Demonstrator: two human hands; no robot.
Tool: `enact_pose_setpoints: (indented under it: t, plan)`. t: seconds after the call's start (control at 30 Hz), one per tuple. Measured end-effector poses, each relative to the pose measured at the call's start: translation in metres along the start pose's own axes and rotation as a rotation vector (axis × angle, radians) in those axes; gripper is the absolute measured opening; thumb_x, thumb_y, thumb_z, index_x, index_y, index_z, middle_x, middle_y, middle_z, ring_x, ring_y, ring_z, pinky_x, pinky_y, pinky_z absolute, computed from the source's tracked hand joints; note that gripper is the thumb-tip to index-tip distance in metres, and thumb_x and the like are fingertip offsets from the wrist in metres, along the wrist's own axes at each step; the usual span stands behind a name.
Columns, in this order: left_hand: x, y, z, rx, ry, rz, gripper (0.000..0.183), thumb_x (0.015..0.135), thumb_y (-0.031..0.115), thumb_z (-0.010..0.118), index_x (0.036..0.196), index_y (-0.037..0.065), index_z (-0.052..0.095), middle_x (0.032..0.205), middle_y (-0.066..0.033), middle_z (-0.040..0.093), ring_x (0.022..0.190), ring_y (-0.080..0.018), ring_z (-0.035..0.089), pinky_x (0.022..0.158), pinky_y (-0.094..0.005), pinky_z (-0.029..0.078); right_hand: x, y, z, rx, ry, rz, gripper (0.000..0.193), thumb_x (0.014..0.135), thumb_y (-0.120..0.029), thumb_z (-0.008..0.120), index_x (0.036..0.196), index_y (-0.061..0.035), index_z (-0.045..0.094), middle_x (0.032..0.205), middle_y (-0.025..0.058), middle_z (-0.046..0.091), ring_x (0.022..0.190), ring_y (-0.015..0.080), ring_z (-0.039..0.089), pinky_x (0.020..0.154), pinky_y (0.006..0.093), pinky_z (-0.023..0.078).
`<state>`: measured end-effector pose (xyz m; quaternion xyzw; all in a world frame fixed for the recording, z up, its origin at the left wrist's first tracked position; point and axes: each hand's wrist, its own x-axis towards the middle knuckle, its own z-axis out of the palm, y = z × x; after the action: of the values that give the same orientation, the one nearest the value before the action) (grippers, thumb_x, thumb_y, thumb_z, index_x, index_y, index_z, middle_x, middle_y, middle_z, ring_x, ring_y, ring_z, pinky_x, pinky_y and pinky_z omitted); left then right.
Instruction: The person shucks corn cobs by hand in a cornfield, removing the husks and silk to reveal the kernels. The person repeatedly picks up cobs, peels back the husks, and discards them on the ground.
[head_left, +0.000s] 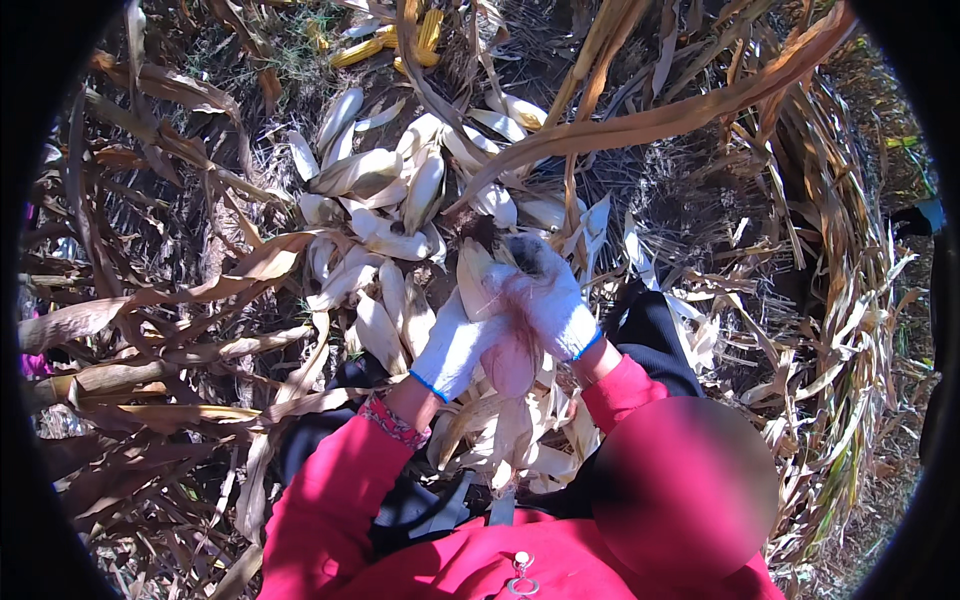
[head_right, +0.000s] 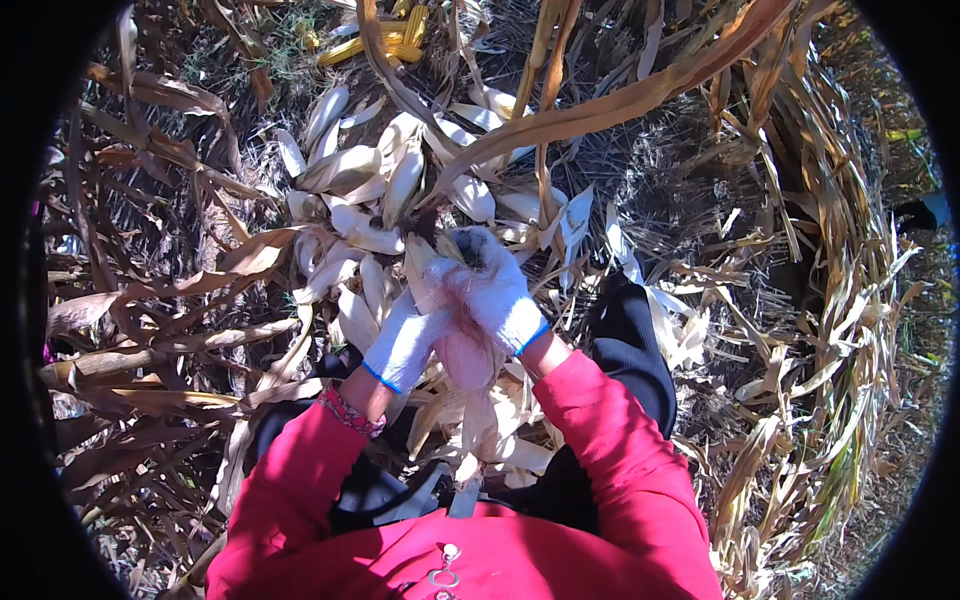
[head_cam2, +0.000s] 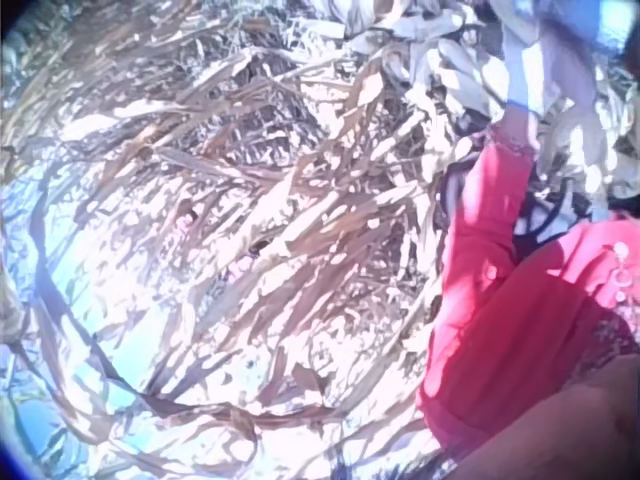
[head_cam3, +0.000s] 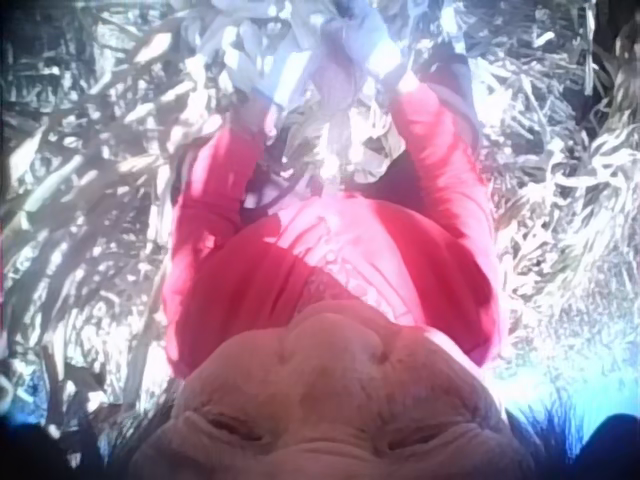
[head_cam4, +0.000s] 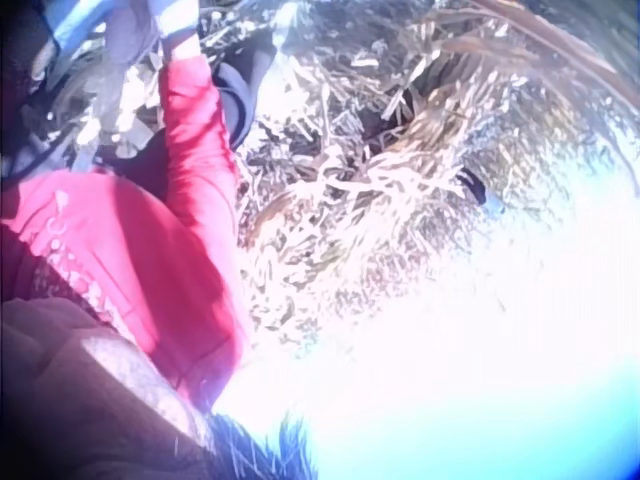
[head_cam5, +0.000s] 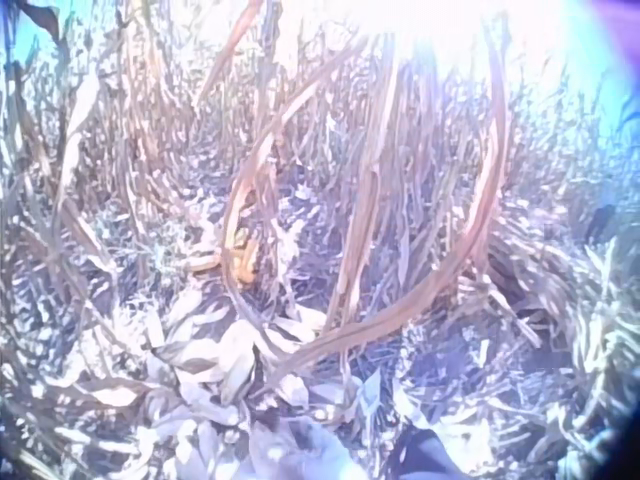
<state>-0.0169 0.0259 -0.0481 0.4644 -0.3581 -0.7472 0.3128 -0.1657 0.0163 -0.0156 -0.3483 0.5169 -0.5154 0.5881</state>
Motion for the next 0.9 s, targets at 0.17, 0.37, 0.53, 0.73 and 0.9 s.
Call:
enact_pose_setpoints:
  t: [0.17, 0.37, 0.53, 0.73, 0.9]
  plan:
    - [-0.003, 0.003, 0.004, -0.201, 0.083, -0.038, 0.067, 0.086, 0.017, 0.079, 0.143, 0.004, 0.045, 0.125, -0.0113, 0.063, 0.109, -0.019, 0.062, 0.093, -0.0331, 0.052, 0.007, 0.004, 0.01, 0.438, 0.218, 0.144, 0.016, 0.099, -0.011, 0.06, 0.11, 0.0001, 0.063, 0.098, 0.008, 0.069, 0.087, 0.0138, 0.063, 0.082, 0.0282, 0.052]
    - [0.009, -0.004, 0.004, 0.063, 0.443, 0.255, 0.068, 0.079, 0.021, 0.086, 0.132, 0.001, 0.051, 0.118, -0.0133, 0.065, 0.101, -0.0187, 0.065, 0.088, -0.0323, 0.055, 0.01, 0.02, 0.011, 0.886, 0.368, 0.265, 0.022, 0.105, -0.027, 0.053, 0.095, -0.0073, 0.057, 0.077, 0.0034, 0.055, 0.072, 0.017, 0.054, 0.068, 0.0312, 0.05]
    - [0.008, 0.022, -0.021, -0.007, 0.425, 0.279, 0.052, 0.083, 0.019, 0.082, 0.122, -0.003, 0.057, 0.105, -0.0102, 0.069, 0.087, -0.0156, 0.066, 0.076, -0.0311, 0.056, 0.006, -0.002, 0.013, 0.682, 0.232, 0.221, 0.023, 0.107, -0.026, 0.05, 0.09, -0.0101, 0.051, 0.067, 0.0008, 0.048, 0.055, 0.0144, 0.045, 0.053, 0.0285, 0.041]
    - [-0.001, 0.083, -0.062, -0.418, 0.546, 0.373, 0.034, 0.094, 0.029, 0.071, 0.118, 0.006, 0.063, 0.097, -0.0058, 0.068, 0.085, -0.019, 0.068, 0.076, -0.0353, 0.056, -0.015, 0.038, -0.049, -0.353, -0.154, 0.143, 0.02, 0.099, -0.01, 0.062, 0.116, -0.0026, 0.056, 0.091, 0.0053, 0.065, 0.083, 0.016, 0.066, 0.076, 0.0315, 0.055]
    - [-0.003, 0.077, -0.048, -0.201, 0.549, 0.442, 0.04, 0.093, 0.022, 0.074, 0.124, 0.002, 0.059, 0.104, -0.0066, 0.066, 0.09, -0.0157, 0.066, 0.079, -0.0321, 0.055, -0.017, 0.036, -0.014, -1.015, -0.358, -0.202, 0.076, 0.074, -0.034, 0.087, 0.134, -0.0031, 0.052, 0.129, 0.0207, 0.061, 0.115, 0.0359, 0.062, 0.099, 0.0409, 0.05]
